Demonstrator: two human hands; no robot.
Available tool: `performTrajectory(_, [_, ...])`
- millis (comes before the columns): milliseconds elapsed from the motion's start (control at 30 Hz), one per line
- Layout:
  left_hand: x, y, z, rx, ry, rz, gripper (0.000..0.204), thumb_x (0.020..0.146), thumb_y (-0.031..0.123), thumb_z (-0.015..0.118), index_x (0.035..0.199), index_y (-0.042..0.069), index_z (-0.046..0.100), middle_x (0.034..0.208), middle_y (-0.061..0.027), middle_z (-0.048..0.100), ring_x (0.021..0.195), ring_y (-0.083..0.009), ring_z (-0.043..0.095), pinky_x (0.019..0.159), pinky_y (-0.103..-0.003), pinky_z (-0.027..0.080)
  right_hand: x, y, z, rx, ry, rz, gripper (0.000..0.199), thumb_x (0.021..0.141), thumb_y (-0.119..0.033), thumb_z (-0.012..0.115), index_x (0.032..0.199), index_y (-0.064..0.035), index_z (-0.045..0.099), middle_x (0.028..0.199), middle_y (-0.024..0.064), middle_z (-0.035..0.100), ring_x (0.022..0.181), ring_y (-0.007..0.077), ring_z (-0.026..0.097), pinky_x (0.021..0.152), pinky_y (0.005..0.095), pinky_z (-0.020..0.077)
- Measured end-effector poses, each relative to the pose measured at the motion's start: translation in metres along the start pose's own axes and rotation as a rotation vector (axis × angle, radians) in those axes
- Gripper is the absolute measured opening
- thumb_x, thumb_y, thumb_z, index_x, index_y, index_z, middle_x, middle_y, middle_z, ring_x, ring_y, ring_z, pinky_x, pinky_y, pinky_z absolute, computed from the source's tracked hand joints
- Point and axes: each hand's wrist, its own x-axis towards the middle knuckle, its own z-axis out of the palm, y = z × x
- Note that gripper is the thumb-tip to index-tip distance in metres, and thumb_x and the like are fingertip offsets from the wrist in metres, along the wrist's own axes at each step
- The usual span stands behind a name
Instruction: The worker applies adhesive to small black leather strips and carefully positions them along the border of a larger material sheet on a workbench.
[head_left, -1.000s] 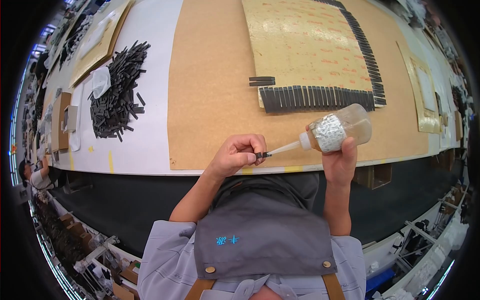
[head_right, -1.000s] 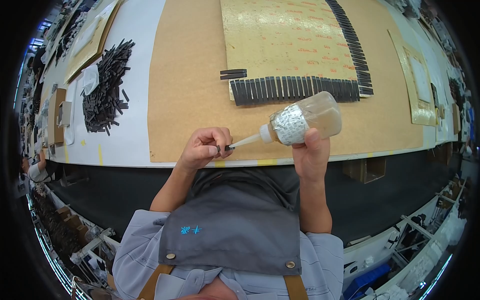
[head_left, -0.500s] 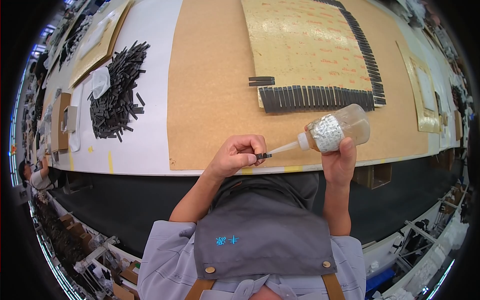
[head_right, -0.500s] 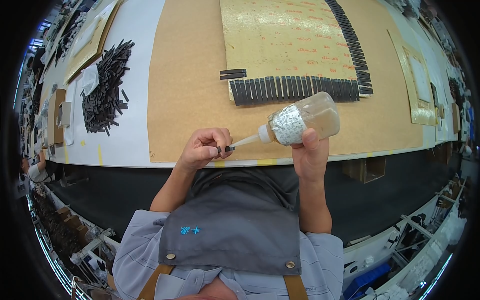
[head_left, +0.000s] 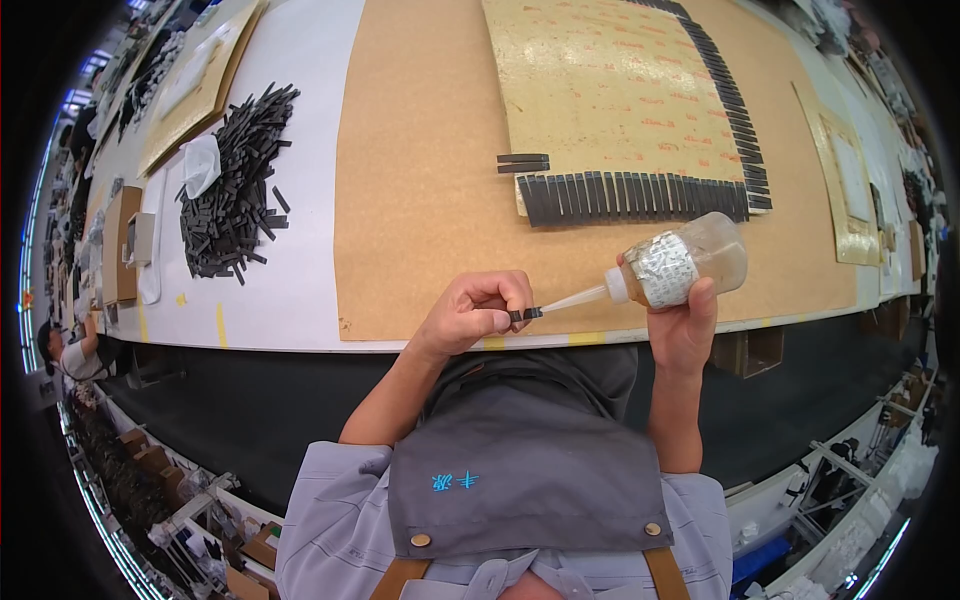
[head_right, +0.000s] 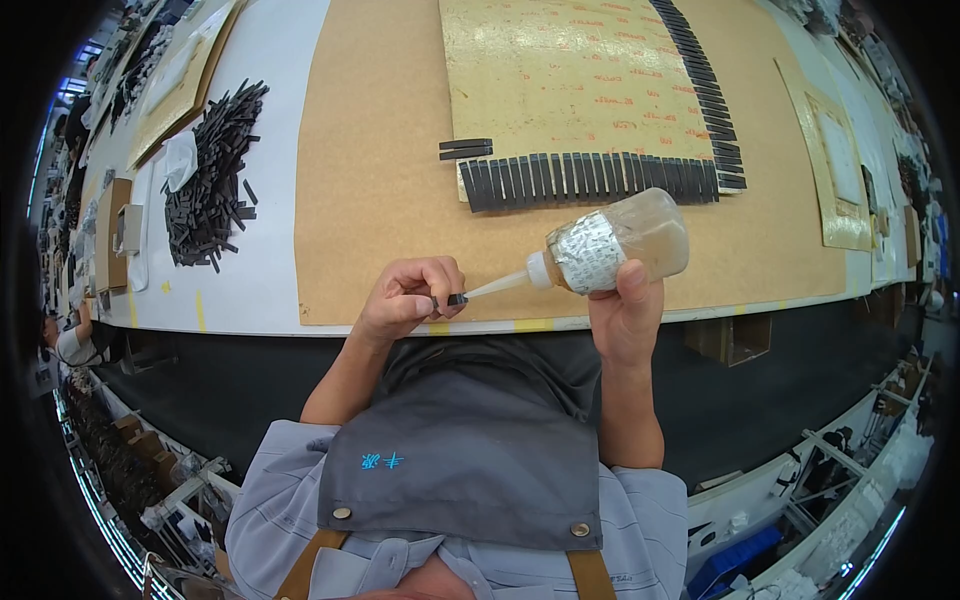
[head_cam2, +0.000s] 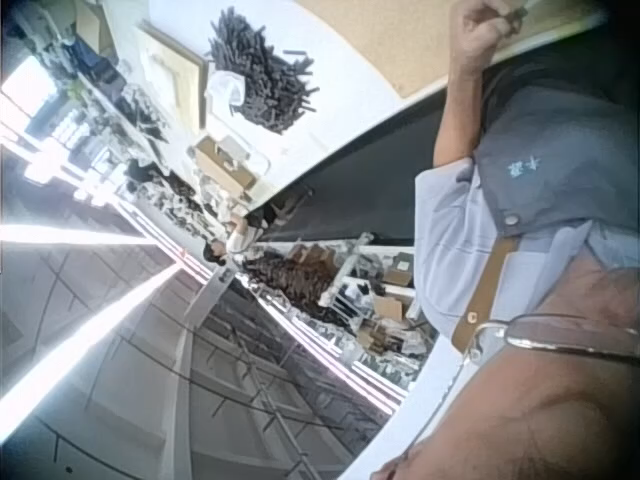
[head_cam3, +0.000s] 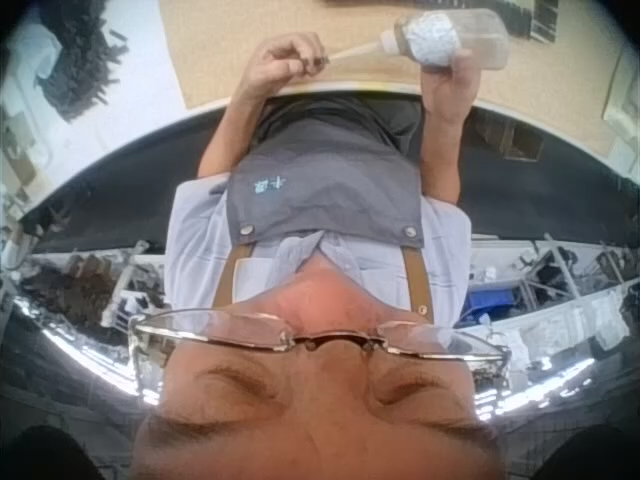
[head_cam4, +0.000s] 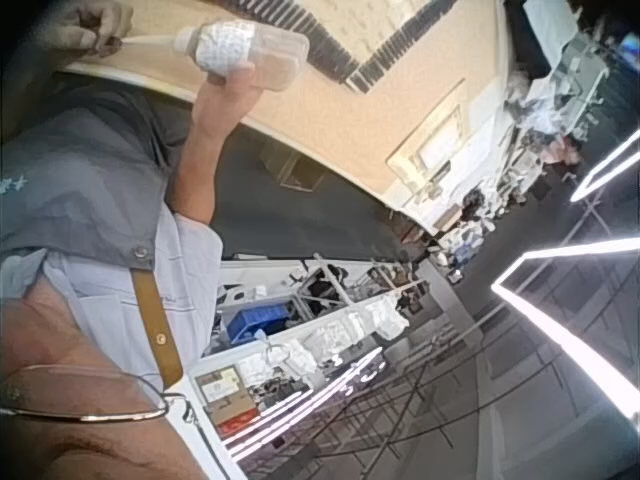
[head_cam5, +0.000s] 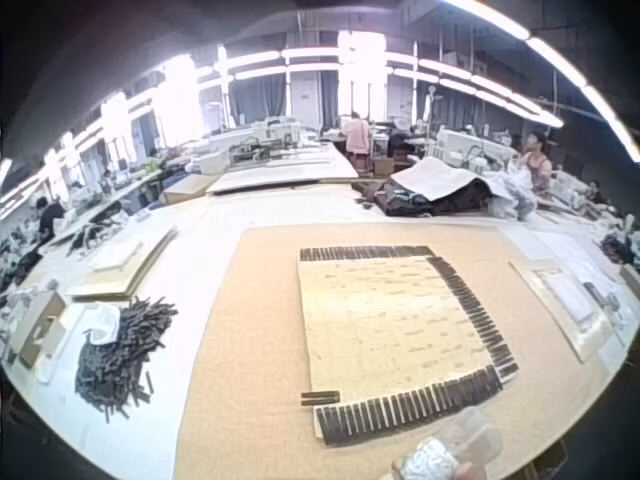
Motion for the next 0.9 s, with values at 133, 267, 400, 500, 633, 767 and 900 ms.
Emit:
performTrajectory(133, [0.000, 0.000, 0.000, 0.002, 0.003, -0.006, 0.021, 0.074, 0.019, 0.060, 0.071, 0.000, 0.054, 0.070, -0.0100, 0.049, 0.057, -0.0122, 0.041, 0.050, -0.024, 0.032, -0.001, 0.000, 0.002, -0.009, -0.003, 0.012, 0.064, 0.081, -0.040, 0.064, 0.124, 0.0004, 0.039, 0.114, 0.0070, 0.052, 0.105, 0.0166, 0.053, 0.090, 0.0325, 0.0449])
performTrajectory(267, [0.001, -0.001, 0.000, -0.013, 0.009, 0.011, 0.021, 0.074, 0.019, 0.060, 0.071, -0.001, 0.054, 0.069, -0.0095, 0.048, 0.057, -0.0124, 0.041, 0.050, -0.024, 0.032, 0.000, 0.001, 0.000, -0.021, -0.011, 0.012, 0.064, 0.081, -0.040, 0.064, 0.124, 0.0006, 0.039, 0.114, 0.0073, 0.052, 0.105, 0.0167, 0.053, 0.089, 0.0325, 0.0450])
performTrajectory(400, [0.002, 0.000, 0.000, -0.015, 0.012, -0.001, 0.021, 0.075, 0.019, 0.060, 0.070, -0.001, 0.053, 0.068, -0.0091, 0.047, 0.057, -0.0129, 0.041, 0.051, -0.025, 0.033, 0.001, 0.002, -0.004, -0.032, -0.032, 0.027, 0.066, 0.080, -0.041, 0.065, 0.124, 0.0007, 0.039, 0.114, 0.0073, 0.052, 0.105, 0.0170, 0.053, 0.089, 0.0322, 0.0450])
performTrajectory(500, [0.005, 0.000, -0.001, -0.062, -0.006, 0.028, 0.021, 0.076, 0.019, 0.060, 0.070, 0.000, 0.054, 0.069, -0.0090, 0.048, 0.058, -0.0131, 0.042, 0.052, -0.024, 0.034, 0.002, 0.002, -0.013, -0.079, -0.053, 0.040, 0.067, 0.079, -0.042, 0.066, 0.124, 0.0009, 0.039, 0.114, 0.0079, 0.052, 0.105, 0.0182, 0.053, 0.089, 0.0335, 0.0445])
performTrajectory(633, [0.017, 0.030, -0.017, 0.157, 0.087, 0.023, 0.021, 0.077, 0.019, 0.060, 0.070, 0.000, 0.054, 0.070, -0.0082, 0.047, 0.058, -0.0131, 0.042, 0.053, -0.025, 0.035, 0.000, 0.003, -0.023, -0.092, -0.054, 0.012, 0.066, 0.083, -0.050, 0.056, 0.126, -0.0033, 0.038, 0.115, 0.0080, 0.052, 0.106, 0.0254, 0.054, 0.093, 0.0530, 0.0420])
performTrajectory(767, [0.043, 0.065, -0.034, 0.131, 0.082, 0.077, 0.017, 0.077, 0.018, 0.057, 0.071, 0.002, 0.053, 0.068, -0.0055, 0.044, 0.057, -0.0126, 0.040, 0.054, -0.026, 0.036, -0.001, -0.007, -0.015, -0.012, -0.100, -0.020, 0.064, 0.084, -0.051, 0.053, 0.128, -0.0060, 0.037, 0.117, 0.0072, 0.052, 0.106, 0.0255, 0.053, 0.093, 0.0529, 0.0413])
performTrajectory(900, [0.051, 0.063, -0.031, -0.065, -0.037, 0.105, 0.016, 0.079, 0.019, 0.052, 0.071, 0.005, 0.049, 0.065, -0.0031, 0.039, 0.054, -0.0111, 0.036, 0.054, -0.027, 0.036, -0.004, -0.011, -0.012, 0.046, -0.059, -0.026, 0.065, 0.084, -0.051, 0.054, 0.129, -0.0062, 0.036, 0.118, 0.0076, 0.051, 0.106, 0.0264, 0.053, 0.094, 0.0510, 0.0419])
